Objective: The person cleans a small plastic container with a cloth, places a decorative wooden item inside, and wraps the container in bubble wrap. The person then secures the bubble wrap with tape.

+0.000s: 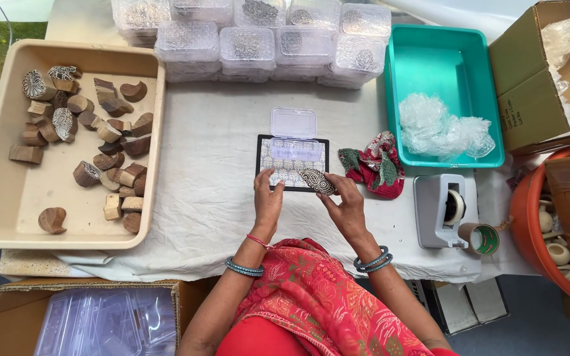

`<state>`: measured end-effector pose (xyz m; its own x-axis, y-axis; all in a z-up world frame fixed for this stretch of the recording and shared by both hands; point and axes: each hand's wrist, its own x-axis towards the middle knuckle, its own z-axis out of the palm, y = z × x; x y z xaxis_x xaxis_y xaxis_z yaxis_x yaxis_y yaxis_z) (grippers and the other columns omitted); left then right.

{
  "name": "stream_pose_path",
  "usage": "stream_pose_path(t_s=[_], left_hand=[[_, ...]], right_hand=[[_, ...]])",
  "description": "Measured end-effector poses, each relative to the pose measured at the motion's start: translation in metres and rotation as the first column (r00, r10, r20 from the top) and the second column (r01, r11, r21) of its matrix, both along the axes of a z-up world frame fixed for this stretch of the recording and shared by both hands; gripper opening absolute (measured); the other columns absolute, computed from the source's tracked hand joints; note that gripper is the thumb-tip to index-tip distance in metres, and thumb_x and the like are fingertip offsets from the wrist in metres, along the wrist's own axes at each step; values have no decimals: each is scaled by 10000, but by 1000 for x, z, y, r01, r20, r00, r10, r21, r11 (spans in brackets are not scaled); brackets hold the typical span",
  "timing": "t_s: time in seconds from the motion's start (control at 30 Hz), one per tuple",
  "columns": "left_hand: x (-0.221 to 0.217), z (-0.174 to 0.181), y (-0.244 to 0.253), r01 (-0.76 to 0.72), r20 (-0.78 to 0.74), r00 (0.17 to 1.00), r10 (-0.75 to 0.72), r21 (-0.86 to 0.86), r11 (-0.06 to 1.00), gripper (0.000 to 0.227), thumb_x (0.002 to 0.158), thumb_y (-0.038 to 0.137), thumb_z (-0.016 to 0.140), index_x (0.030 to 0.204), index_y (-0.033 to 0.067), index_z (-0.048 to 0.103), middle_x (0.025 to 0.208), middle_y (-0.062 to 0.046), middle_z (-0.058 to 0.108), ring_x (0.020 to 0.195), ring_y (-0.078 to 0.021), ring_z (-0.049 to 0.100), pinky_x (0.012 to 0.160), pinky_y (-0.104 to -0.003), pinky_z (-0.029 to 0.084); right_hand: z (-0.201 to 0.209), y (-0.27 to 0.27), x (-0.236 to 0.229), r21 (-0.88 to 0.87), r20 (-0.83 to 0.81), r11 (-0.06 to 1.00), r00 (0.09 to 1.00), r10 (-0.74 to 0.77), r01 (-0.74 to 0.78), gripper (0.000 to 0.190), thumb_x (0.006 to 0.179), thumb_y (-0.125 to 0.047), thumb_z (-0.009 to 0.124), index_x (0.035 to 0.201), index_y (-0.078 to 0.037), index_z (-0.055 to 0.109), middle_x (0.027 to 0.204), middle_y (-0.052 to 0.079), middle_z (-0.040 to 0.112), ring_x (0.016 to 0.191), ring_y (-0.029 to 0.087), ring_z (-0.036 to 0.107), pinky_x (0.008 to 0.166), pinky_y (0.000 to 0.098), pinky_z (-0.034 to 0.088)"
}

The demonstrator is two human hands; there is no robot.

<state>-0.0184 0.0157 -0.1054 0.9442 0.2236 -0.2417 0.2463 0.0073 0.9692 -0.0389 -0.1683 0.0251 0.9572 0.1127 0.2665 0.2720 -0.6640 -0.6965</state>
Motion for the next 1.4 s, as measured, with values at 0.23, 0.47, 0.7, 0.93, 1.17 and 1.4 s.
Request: stream_pose_path(t_s=[0.23,0.47,0.7,0.93,1.17,1.4], left_hand=[[25,-14,18,-7,170,983,-75,437,899,724,860,247,768,1494,69,468,1575,-205,342,1419,-381,435,1130,-424,425],[65,34,14,127,39,982,-185,587,800,743,864,311,798,1518,160,479,1585,-222,288,1361,-417,407,1063,-474,419],[49,-34,21,178,8,968,-251,683,709,343,848,219,798,1146,86,692,1491,-133,538,1320,-328,550,1067,-412,479],[30,-30,23,107,92,971,-222,660,743,322,875,143,758,1185,80,694,1404,-74,622,1251,-279,587,1055,-381,484],[28,-28,29,111,111,966,-234,638,762,319,862,93,740,1179,101,705,1362,-64,661,1249,-264,595,1061,-371,480],[26,-30,29,137,95,961,-261,654,744,372,873,65,713,1241,107,682,1338,-100,667,1299,-269,586,1123,-394,444]], right_hand=[[-24,-27,16,-320,-39,940,990,-139,119,493,708,-101,881,1173,-94,717,1133,62,726,1088,328,610,892,442,494],[-13,-32,70,21,-178,978,963,-200,207,459,810,-116,832,1247,-83,696,1218,102,631,982,206,680,740,321,598],[-49,-7,110,-92,-205,996,979,-22,3,463,820,-138,829,1260,-94,693,1240,86,636,946,240,683,784,351,578],[-90,15,110,-290,-210,947,975,80,-140,440,792,-129,816,1219,-122,713,1216,54,660,1072,293,670,876,413,547],[-100,26,110,-339,-258,931,965,47,-135,447,796,-142,815,1231,-141,710,1224,39,652,1103,287,649,890,416,543],[-99,22,109,-315,-194,942,979,56,-116,541,768,-97,807,1292,-121,674,1300,57,626,1152,293,616,909,417,538]])
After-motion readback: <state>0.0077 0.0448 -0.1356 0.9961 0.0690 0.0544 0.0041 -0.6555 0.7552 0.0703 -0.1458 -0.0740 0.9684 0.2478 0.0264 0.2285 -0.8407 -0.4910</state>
